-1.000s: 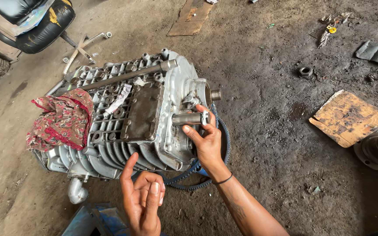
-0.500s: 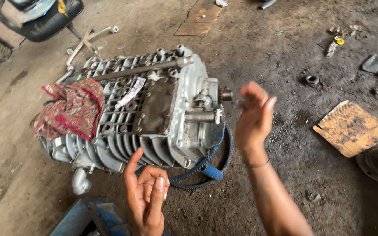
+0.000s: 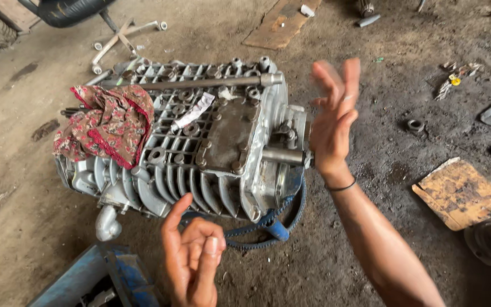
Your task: The person cleans a cylindrical metal part with a rag, applies lubricant from a tube, and inserts it into an engine block. They then use a hammer to tap the part into place and retrieve a metal rod from a toolbox.
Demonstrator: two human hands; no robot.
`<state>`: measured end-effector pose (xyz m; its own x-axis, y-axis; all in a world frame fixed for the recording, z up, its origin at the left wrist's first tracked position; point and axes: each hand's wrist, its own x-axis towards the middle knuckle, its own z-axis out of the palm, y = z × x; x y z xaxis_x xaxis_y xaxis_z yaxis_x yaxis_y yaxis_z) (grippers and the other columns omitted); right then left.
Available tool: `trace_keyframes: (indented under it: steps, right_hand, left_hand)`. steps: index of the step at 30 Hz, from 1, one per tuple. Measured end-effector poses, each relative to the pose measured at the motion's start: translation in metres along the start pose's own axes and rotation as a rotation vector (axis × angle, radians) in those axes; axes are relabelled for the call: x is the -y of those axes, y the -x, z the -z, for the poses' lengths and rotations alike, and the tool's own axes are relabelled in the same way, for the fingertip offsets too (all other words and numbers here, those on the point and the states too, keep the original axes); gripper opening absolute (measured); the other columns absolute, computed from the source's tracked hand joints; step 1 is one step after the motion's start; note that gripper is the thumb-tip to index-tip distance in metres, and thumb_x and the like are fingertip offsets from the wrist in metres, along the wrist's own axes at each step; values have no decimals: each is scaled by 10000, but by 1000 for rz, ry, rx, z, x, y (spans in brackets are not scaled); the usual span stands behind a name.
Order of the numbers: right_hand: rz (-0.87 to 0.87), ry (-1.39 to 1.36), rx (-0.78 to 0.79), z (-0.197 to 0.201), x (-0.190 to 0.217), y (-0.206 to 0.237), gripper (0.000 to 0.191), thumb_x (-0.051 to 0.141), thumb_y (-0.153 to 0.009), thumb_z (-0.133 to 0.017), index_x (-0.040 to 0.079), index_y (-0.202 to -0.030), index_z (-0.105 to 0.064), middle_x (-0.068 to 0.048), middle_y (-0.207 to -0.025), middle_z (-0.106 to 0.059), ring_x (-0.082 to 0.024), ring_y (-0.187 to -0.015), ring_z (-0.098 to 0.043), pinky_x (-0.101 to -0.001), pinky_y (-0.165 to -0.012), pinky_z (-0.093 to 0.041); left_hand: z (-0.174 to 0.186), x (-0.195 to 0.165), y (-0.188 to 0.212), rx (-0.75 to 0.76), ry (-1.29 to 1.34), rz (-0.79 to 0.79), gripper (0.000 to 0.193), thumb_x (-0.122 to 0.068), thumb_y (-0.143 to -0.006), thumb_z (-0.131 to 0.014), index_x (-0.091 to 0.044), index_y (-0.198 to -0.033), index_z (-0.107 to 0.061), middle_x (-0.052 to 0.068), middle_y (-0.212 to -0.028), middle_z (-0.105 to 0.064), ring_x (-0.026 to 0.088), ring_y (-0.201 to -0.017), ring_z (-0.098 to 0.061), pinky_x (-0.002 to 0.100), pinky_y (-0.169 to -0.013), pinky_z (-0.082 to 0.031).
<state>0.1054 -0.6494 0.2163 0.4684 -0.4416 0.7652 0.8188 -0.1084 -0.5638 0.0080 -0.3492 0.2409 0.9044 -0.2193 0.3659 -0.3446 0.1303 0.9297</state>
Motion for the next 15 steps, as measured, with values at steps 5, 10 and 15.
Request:
trace_keyframes:
  steps: [5, 10, 15]
  right_hand:
    - [-58, 42, -75, 22, 2, -7, 1007, 857, -1021, -297, 149, -1689, -40, -96, -1540, -473, -252, -1386, -462, -393, -1085, -360]
    - [-16, 77, -145, 31, -9, -3, 1008, 880, -1017, -258, 183, -1696, 5, -98, -1629, -401, -311, -1464, -430, -473, -1092, -378]
    - [-60, 98, -18, 14, -15, -4, 930, 864, -1024, -202, 248, -1682, 26, -84, -1719, -272, -328, -1585, -318, -528, -1276, -283]
  left_hand:
    - [-2, -1, 2, 51, 13, 13, 736, -122, -966, -600, 18, -1590, -235, 85, -811, -610, 71, -700, -485, 218, -640, -393]
    - [2, -6, 3, -20, 33, -7, 745, -136, -941, -604, 6, -1582, -251, 88, -777, -626, 60, -632, -465, 210, -592, -372]
    - [-5, -1, -2, 43, 14, 24, 738, -157, -969, -590, -11, -1592, -223, 80, -803, -615, 64, -670, -462, 215, -611, -368]
